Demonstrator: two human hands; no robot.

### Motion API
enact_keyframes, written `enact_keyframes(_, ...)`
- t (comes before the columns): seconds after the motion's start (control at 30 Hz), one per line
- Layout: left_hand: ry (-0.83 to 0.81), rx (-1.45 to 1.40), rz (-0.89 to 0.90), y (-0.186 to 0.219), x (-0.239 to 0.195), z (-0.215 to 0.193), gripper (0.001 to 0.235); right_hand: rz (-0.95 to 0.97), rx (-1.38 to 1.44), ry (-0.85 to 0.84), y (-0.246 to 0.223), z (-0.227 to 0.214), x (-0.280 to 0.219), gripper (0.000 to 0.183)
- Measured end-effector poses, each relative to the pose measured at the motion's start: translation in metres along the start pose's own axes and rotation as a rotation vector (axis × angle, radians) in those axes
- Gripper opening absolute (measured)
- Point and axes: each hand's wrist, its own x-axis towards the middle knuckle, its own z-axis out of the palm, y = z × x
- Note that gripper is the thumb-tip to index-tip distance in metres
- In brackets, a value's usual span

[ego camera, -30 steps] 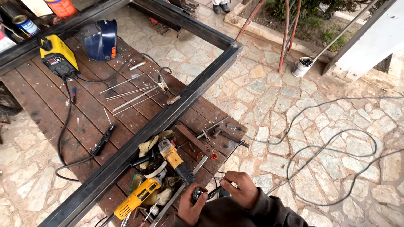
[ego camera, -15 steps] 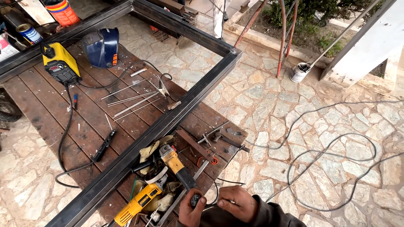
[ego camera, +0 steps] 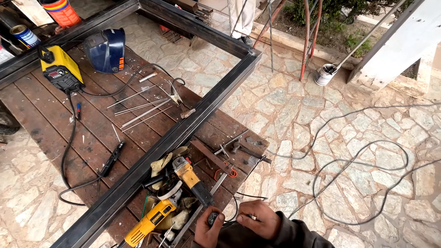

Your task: Inspecting a small electrical component using a screwdriver and a metal wire on a workshop bench.

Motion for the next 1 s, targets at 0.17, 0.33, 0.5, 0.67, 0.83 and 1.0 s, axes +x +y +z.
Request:
enact_keyframes(0.17, -0.002, -0.022, 0.013, 0.001, -0.002, 0.001, 0.018, 0.038, -0.022, 0.0, 0.005, 0.002, -0.001, 0.03)
enact_keyframes(0.33, -0.003, -0.002, -0.021, 0.007, -0.002, 0.001, 0.019, 0.098, -0.006, 0.005, 0.001, 0.0, 0.0, 0.029)
enact_keyframes(0.5, -0.006, 0.025, -0.005, 0.016, -0.005, 0.003, 0.018, 0.102, 0.011, 0.002, -0.009, -0.002, 0.0, 0.028)
enact_keyframes(0.67, -0.023, -0.002, -0.039, 0.023, -0.008, 0.008, 0.018, 0.062, -0.042, -0.012, -0.008, 0.001, -0.003, 0.029)
enact_keyframes(0.83, -0.077, 0.168, 0.078, 0.043, -0.012, 0.013, 0.015, 0.008, -0.089, -0.013, -0.006, 0.002, -0.004, 0.029)
enact_keyframes(1.0, -0.148, 0.186, 0.068, 0.04, -0.013, 0.015, 0.016, 0.053, -0.068, 0.003, 0.002, 0.007, -0.01, 0.03)
